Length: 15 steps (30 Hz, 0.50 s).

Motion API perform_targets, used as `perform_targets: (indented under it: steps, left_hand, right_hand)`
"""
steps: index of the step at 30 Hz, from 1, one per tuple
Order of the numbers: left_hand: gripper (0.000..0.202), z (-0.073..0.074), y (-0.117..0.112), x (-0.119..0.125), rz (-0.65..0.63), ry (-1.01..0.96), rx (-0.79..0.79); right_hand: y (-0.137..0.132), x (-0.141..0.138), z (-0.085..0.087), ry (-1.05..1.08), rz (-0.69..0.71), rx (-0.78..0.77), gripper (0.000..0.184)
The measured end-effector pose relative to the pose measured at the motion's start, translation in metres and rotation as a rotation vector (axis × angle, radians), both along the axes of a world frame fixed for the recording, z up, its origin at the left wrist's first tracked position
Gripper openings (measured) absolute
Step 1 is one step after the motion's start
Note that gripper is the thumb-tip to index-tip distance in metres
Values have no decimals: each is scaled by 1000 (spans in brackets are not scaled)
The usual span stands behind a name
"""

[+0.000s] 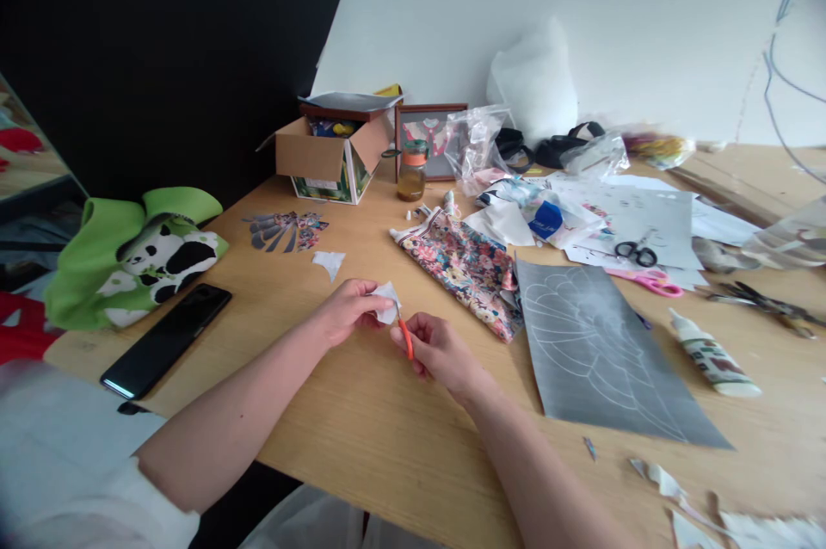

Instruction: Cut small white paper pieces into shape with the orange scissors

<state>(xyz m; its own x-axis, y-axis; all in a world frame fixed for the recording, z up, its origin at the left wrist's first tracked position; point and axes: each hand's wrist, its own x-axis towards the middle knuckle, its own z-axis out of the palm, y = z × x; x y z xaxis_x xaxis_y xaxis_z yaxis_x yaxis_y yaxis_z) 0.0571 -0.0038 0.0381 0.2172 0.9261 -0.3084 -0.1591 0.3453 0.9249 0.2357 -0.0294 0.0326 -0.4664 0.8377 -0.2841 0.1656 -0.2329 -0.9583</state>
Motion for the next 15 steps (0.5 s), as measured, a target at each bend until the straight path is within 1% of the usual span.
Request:
perform_targets:
  steps: [5,15]
  left_hand:
    - [18,-1,1,0,14,-6,-7]
    - [16,1,1,-1,17,-5,-11]
  right_hand:
    - [0,0,0,-5,4,12,47]
    - [1,-1,1,-31,-20,30,44]
